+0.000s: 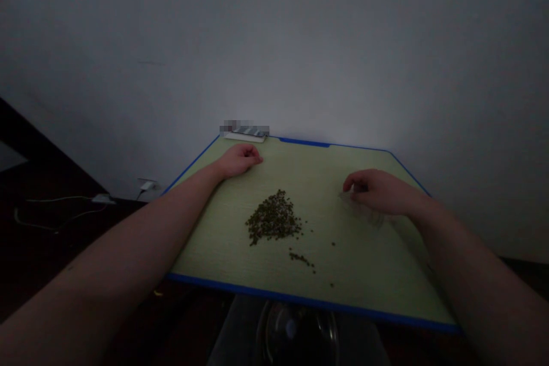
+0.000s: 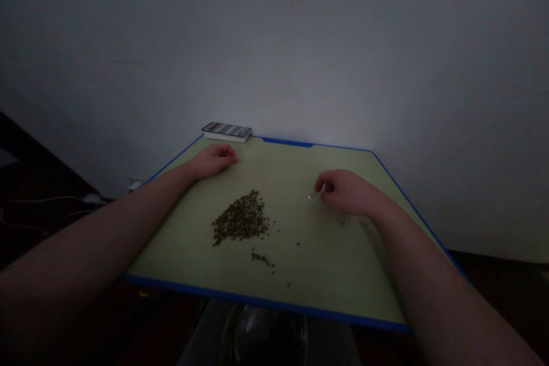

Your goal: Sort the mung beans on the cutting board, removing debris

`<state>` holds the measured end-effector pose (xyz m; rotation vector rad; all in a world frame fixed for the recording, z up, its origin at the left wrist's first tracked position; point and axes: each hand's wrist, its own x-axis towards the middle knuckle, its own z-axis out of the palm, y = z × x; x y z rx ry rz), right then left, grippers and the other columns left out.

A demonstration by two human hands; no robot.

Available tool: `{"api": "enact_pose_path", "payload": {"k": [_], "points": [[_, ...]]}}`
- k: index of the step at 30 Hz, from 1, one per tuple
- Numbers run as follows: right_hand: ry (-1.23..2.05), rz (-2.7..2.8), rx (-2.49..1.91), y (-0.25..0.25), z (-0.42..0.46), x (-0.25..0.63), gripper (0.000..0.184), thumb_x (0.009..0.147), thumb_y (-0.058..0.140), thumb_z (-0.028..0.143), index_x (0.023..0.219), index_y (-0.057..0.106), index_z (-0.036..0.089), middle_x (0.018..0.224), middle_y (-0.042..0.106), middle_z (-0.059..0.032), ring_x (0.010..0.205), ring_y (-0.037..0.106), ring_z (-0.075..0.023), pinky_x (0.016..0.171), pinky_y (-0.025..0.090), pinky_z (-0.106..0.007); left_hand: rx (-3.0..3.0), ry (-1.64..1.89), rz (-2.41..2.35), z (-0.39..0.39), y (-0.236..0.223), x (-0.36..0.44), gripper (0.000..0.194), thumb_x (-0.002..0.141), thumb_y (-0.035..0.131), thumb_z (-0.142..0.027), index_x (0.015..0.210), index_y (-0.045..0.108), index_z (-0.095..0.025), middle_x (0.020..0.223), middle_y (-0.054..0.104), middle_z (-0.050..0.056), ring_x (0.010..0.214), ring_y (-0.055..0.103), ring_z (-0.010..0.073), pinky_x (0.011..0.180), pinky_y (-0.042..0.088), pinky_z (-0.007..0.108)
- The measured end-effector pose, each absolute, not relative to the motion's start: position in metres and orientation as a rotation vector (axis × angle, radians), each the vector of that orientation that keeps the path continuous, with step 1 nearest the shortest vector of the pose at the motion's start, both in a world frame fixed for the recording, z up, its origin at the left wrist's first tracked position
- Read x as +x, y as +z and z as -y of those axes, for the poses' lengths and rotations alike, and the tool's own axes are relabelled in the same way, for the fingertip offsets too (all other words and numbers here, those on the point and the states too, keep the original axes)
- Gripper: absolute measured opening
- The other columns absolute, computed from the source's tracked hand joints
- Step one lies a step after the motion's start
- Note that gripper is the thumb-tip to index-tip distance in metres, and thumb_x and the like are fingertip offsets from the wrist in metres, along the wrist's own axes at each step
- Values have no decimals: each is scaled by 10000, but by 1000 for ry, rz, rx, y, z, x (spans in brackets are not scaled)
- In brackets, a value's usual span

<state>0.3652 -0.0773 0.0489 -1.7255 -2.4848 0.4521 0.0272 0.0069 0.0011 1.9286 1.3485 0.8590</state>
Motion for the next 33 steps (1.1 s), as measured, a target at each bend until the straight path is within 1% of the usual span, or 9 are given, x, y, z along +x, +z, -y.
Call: {"api": "enact_pose_path", "payload": {"k": [5,9,15,18,21,23,27,30,33], "points": [[508,2402,-1555,49,89,347,223,733,506,254,897,637,178,576,549,19,526,500,-124,507,352,-247,1927,858,-1349,-6,2,27,202,651,588,-349,673,536,-155,525,448,-55,491,375,66,493,301,211],[471,2508,-1481,37,98,321,261,743,502,230,938,666,174,627,606,-5,566,529,-125,551,365,-250,1913,854,-1350,-4,4,28,203,650,589,-350,682,538,-157,532,454,-52,489,380,67,490,301,211],[247,2453,-1736,34,87,330,259,711,531,192,915,686,156,807,679,-79,699,579,-172,624,398,-273,1907,859,-1341,-3,4,29,219,646,585,-363,684,551,-150,538,457,-51,489,377,69,487,298,215],[205,2385,-1903,40,80,347,255,687,539,195,891,683,146,803,675,-88,697,584,-189,617,407,-289,1915,853,-1341,-5,2,27,214,650,585,-354,696,556,-147,545,458,-49,493,383,69,489,303,214],[181,2366,-1929,45,77,356,251,668,542,205,864,685,141,764,659,-80,681,579,-191,607,405,-293,1967,850,-1338,-7,0,26,218,659,588,-363,683,549,-150,545,460,-47,498,391,70,491,301,213],[239,2403,-1820,47,79,354,258,683,536,221,882,682,147,712,641,-57,646,566,-174,589,395,-283,1997,848,-1333,-9,-1,25,214,665,588,-362,678,545,-153,542,463,-48,500,395,70,494,302,212],[500,2519,-1521,45,90,337,266,736,503,235,940,660,166,622,591,-4,566,522,-134,551,369,-259,1992,853,-1333,-9,-1,24,202,669,586,-351,688,549,-153,538,461,-49,501,396,69,495,309,209],[623,2581,-1429,40,98,326,255,738,493,205,929,659,170,595,568,11,538,495,-119,543,355,-251,1969,857,-1322,-9,-1,25,200,668,583,-350,690,544,-155,526,454,-49,492,386,68,488,306,208],[657,2598,-1384,36,101,320,253,739,494,191,929,661,174,591,564,14,538,490,-117,549,353,-249,1955,851,-1324,-8,0,25,203,665,583,-355,684,538,-158,522,452,-47,489,380,71,481,300,211]]}}
